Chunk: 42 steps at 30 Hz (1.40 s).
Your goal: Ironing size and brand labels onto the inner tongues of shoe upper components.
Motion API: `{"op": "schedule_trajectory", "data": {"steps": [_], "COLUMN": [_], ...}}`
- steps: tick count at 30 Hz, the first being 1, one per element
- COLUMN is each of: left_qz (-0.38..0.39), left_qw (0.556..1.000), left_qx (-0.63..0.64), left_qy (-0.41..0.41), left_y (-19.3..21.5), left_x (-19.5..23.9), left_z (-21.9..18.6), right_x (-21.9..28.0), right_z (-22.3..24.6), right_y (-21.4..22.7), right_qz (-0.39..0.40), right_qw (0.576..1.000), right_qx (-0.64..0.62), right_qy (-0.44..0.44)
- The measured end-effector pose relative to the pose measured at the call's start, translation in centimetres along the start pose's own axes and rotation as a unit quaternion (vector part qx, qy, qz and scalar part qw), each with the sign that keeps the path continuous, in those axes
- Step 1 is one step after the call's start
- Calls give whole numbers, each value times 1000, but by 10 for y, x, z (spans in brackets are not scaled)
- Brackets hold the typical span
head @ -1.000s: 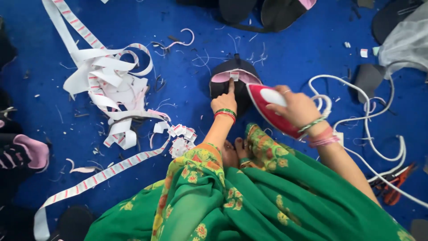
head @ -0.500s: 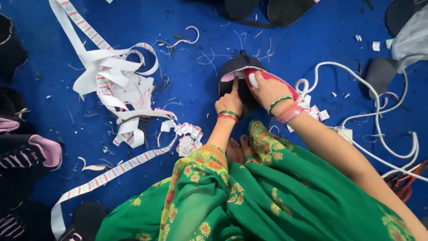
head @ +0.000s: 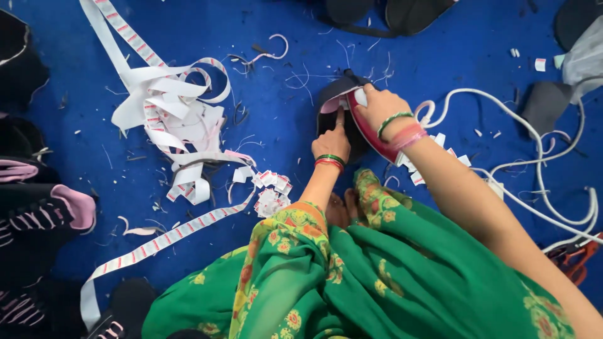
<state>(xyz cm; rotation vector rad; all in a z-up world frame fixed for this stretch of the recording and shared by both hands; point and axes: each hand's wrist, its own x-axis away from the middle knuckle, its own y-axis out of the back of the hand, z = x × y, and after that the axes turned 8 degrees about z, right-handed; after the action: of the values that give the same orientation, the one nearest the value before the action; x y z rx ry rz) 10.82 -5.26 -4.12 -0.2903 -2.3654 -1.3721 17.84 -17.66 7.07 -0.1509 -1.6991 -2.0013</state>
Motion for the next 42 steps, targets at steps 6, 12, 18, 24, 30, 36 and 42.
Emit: {"op": "schedule_trajectory", "data": {"steps": [6, 12, 18, 24, 30, 36, 42], "left_qz": [1, -16, 26, -53, -356, -162, -136], "left_qw": [1000, 1000, 999, 995, 903, 925, 912], "left_qx": [19, -3, 26, 87, 220, 333, 369], "left_qy": [8, -11, 11, -16, -97, -90, -116], "left_y": [-5, -13, 2, 35, -18, -14, -9], "left_x": [-3, -9, 3, 64, 36, 2, 2], "left_z": [1, 0, 4, 17, 40, 39, 41], "right_x": [29, 14, 43, 42, 7, 12, 6], "right_z": [8, 12, 6, 3, 3, 5, 13], "right_y": [2, 8, -1, 17, 2, 2, 5], "right_qz": [30, 15, 10, 67, 47, 53, 8], "right_qw": [999, 999, 1000, 996, 995, 998, 1000], "right_qx": [19, 8, -3, -16, -80, -9, -14], "right_qy": [-3, -36, -13, -59, -40, 13, 1]}}
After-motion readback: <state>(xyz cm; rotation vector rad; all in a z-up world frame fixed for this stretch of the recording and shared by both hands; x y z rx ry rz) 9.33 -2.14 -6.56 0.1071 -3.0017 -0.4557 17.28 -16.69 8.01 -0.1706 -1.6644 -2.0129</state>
